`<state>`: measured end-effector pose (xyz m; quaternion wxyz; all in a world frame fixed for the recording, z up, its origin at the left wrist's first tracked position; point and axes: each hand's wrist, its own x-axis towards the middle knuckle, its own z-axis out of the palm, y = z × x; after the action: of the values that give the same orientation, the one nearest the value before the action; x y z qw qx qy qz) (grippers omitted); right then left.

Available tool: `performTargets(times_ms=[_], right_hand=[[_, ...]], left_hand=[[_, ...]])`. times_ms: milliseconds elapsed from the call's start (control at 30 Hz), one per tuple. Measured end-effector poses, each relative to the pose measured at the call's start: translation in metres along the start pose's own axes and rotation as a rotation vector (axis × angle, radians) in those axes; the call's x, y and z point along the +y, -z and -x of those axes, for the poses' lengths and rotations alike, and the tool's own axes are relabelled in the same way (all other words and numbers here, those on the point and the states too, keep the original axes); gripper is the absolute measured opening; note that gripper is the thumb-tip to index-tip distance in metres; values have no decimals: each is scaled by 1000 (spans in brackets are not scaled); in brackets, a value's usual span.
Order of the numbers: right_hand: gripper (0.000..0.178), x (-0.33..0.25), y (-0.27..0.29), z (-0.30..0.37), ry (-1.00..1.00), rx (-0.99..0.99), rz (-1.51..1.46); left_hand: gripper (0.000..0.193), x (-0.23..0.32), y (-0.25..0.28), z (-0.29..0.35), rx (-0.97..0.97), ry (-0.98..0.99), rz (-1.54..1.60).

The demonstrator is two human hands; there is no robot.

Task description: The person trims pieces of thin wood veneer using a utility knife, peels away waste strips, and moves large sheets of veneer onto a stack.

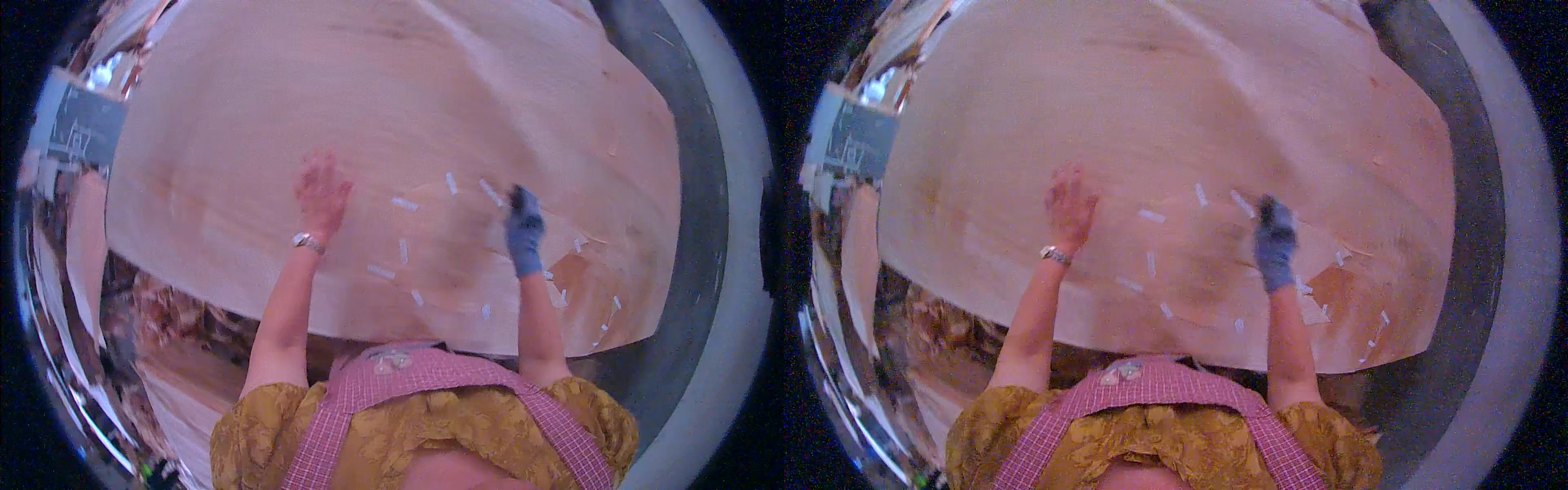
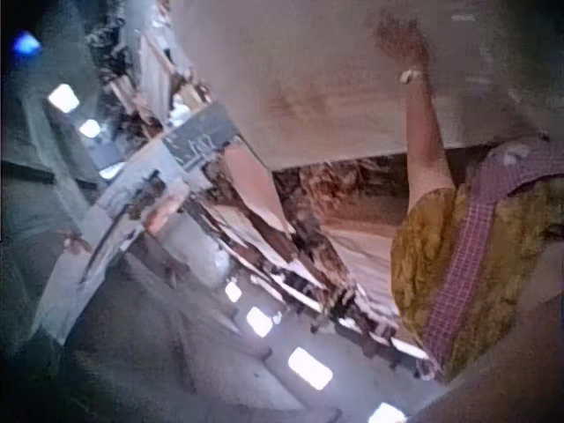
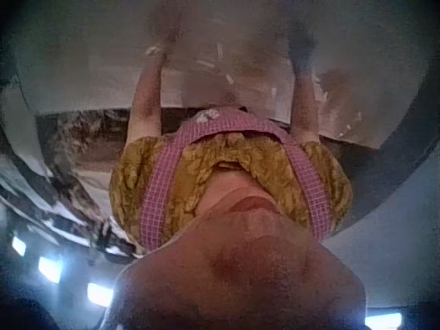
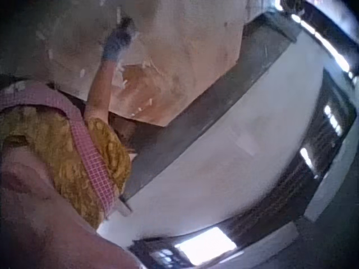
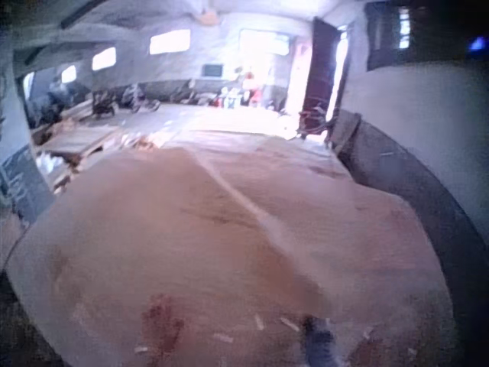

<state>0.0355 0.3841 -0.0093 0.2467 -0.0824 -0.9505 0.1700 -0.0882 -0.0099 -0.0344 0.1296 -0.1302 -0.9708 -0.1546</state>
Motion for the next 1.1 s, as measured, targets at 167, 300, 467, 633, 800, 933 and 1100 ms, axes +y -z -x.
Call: performTargets(times_ms=[167,300,467,633,800,933,1100], right_hand=[[41,236,123,140,-486,57,800],[51,269,153,197,-755,-132,684],[50,287,158,224,-701,-169,557],[48,262,170,204,-682,-154,613],[48,275,188,207,-653,-222,620],[49,272,195,235,-642,-270,592],[52,301,209,223,-752,-363,743]], left_hand=[[69,-40,-4,-17,-14,17,-156],[70,-45,4,-20,-131,52,-212],[68,-65,0,-16,-173,52,-226],[68,-56,13,-13,-208,66,-237],[71,-43,25,10,-228,123,-275],[72,-34,37,48,-311,174,-316],[72,-23,56,86,-336,258,-306]])
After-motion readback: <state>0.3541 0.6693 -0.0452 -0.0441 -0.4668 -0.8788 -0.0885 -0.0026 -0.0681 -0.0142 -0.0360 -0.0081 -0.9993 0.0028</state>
